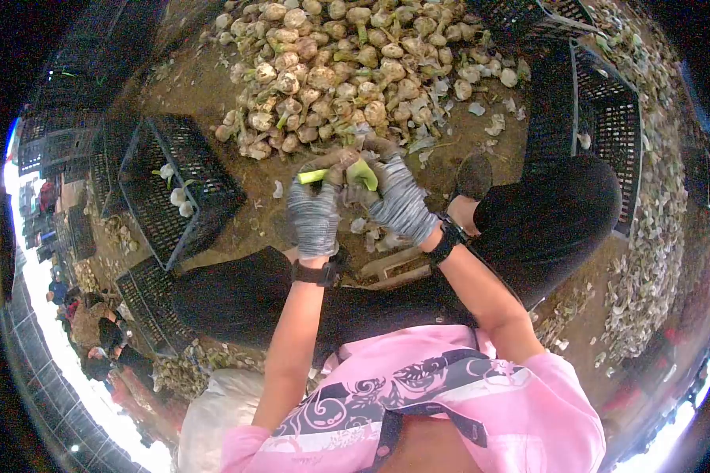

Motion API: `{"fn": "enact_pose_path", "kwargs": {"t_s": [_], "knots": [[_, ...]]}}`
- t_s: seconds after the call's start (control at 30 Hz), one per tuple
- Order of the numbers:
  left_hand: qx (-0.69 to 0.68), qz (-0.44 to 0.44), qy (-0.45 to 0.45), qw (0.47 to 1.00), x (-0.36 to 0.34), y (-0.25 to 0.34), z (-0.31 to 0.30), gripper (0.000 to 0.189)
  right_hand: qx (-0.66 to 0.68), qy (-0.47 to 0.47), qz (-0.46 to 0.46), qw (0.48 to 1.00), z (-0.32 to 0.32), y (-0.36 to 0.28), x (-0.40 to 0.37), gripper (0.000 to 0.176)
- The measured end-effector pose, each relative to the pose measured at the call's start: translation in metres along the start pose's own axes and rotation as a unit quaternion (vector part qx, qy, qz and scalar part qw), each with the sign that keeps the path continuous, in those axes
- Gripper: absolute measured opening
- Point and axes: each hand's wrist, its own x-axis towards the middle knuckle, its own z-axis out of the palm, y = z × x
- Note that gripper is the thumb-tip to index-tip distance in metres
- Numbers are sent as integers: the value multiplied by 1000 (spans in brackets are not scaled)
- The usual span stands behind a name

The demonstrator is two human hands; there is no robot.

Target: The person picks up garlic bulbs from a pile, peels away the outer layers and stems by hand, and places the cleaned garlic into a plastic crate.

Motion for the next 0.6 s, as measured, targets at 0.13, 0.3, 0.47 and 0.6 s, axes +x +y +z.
{"fn": "enact_pose_path", "kwargs": {"t_s": [0.13,0.3,0.47,0.6], "knots": [[209,175,-27,962,10,3,-17,10,272,64,166,946,-3,7,-10,43],[86,29,-239,967,16,25,-47,10,587,49,252,768,-28,12,10,24],[-44,-40,-150,987,11,17,-42,16,267,-12,297,917,-28,5,13,25],[18,-5,-85,996,16,6,-40,16,-209,-146,229,939,-31,-16,22,46]]}}
